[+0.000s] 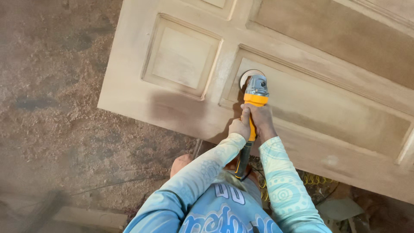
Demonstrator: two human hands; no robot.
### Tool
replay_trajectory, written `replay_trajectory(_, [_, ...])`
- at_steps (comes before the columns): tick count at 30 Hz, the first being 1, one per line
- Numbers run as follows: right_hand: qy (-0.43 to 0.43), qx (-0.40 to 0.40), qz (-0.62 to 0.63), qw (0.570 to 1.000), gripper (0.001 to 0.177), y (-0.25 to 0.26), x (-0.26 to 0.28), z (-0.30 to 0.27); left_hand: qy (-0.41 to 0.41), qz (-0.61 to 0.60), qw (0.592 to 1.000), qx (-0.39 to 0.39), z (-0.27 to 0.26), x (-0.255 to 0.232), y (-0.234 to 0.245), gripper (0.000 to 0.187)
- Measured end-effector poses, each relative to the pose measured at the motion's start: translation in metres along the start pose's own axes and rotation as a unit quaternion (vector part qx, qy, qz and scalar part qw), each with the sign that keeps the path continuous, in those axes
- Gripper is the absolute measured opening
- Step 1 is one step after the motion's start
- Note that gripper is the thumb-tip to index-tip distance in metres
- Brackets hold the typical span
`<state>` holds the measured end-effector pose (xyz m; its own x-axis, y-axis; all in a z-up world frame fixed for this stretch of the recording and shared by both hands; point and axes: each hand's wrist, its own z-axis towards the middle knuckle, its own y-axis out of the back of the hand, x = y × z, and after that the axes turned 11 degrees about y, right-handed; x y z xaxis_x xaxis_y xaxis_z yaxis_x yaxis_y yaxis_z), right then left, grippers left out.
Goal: The person uses a handheld electric sander to smooth the surface of a large wooden door. They systematically move the tool across the flat panels and the raised frame sections, generating wood dust as they work.
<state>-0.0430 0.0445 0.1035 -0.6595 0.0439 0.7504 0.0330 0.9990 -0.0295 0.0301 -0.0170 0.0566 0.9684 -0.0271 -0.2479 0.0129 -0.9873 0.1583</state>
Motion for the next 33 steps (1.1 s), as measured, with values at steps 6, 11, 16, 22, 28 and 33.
replay_trajectory(6, [0.023, 0.001, -0.013, 1.000, 0.014, -0.017, 0.001, -0.004, -0.013, -0.009, 1.000, -0.008, 0.007, 0.007, 0.013, 0.106])
replay_trajectory(11, [0.079, 0.015, -0.070, 0.994, 0.016, -0.020, -0.010, 0.002, -0.033, -0.032, 0.998, -0.035, 0.031, 0.028, 0.006, 0.104])
replay_trajectory(16, [0.077, 0.042, -0.145, 0.985, 0.015, -0.006, -0.009, 0.006, -0.115, 0.024, 0.990, -0.077, 0.062, 0.045, -0.018, 0.096])
replay_trajectory(22, [0.081, 0.060, -0.190, 0.977, 0.019, 0.030, 0.002, 0.010, -0.009, -0.082, 0.996, -0.021, 0.059, 0.049, -0.058, 0.109])
replay_trajectory(28, [0.022, 0.027, -0.156, 0.987, 0.020, 0.113, 0.010, 0.007, -0.025, -0.046, 0.999, -0.015, 0.019, 0.027, -0.127, 0.104])
replay_trajectory(33, [0.030, -0.014, -0.109, 0.993, 0.021, 0.202, -0.013, 0.002, -0.016, -0.021, 0.999, 0.019, -0.011, 0.027, -0.197, 0.100])
